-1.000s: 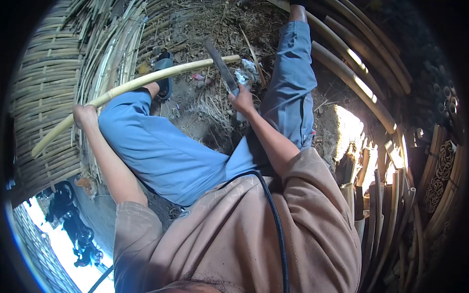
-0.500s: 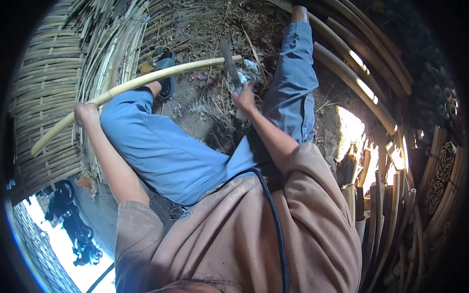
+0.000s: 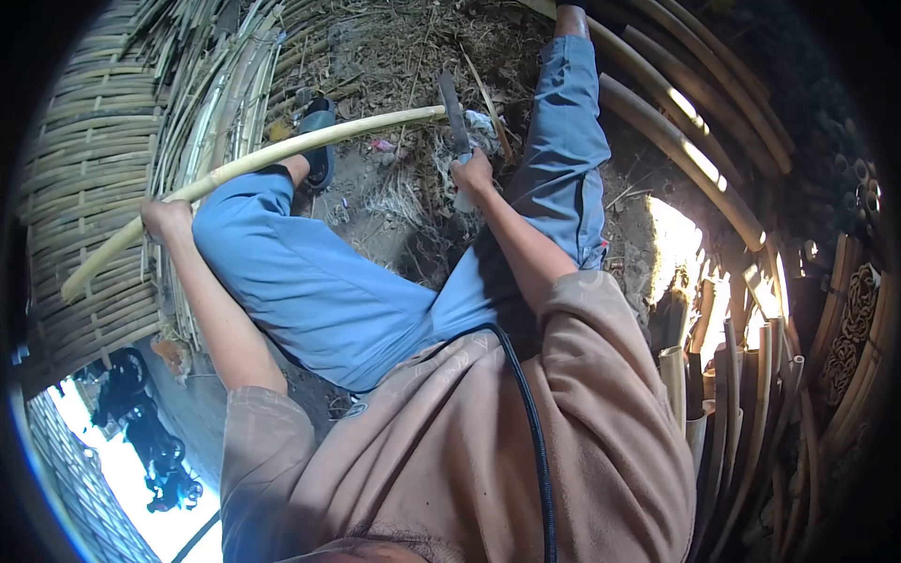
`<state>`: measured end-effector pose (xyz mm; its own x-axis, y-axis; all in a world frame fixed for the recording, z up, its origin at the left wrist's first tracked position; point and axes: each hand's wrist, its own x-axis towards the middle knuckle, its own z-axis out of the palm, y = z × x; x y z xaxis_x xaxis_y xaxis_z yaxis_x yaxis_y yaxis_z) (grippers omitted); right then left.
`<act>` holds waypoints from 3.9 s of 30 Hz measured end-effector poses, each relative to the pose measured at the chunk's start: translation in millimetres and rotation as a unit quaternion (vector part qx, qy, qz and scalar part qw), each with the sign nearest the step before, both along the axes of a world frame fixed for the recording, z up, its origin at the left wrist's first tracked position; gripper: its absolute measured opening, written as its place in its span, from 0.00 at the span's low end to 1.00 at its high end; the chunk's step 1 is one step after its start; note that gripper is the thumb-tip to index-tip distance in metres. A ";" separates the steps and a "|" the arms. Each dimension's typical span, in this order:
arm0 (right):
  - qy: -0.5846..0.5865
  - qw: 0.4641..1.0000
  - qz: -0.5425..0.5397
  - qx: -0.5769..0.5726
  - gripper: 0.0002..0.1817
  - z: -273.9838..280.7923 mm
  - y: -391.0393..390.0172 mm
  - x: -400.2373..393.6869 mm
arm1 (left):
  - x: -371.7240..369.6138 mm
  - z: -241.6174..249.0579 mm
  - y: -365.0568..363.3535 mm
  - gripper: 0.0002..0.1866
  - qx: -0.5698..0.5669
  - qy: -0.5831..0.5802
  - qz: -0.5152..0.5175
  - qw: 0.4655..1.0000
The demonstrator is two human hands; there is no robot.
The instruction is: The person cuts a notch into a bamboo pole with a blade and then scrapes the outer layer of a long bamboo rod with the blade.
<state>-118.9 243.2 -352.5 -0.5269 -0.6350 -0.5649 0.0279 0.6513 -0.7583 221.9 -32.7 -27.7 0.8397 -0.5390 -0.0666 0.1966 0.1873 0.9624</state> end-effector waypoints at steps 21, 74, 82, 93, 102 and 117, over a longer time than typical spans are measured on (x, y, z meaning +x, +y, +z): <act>0.117 0.989 0.080 -0.052 0.31 -16.8 4.4 15.9 | 12.0 -5.4 2.9 0.12 -0.052 0.009 -0.099 0.994; -0.001 0.999 -0.004 0.044 0.26 -9.2 -7.8 -4.0 | 23.5 -7.7 12.4 0.08 -0.109 0.090 -0.244 0.960; 0.057 0.998 0.032 0.025 0.27 -45.7 -8.5 -9.8 | 44.4 -16.3 6.4 0.08 -0.145 0.106 -0.328 0.928; -0.037 0.998 -0.012 0.048 0.26 -11.6 -6.8 -4.1 | 41.0 -13.8 15.0 0.05 -0.196 0.092 -0.381 0.899; 0.018 0.999 0.032 0.021 0.27 -40.4 -6.7 0.3 | 41.6 -13.8 16.4 0.07 -0.219 0.069 -0.417 0.879; 0.023 1.000 -0.008 0.007 0.18 -20.6 -11.9 -9.5 | 43.3 -19.9 19.7 0.16 -0.312 0.073 -0.559 0.765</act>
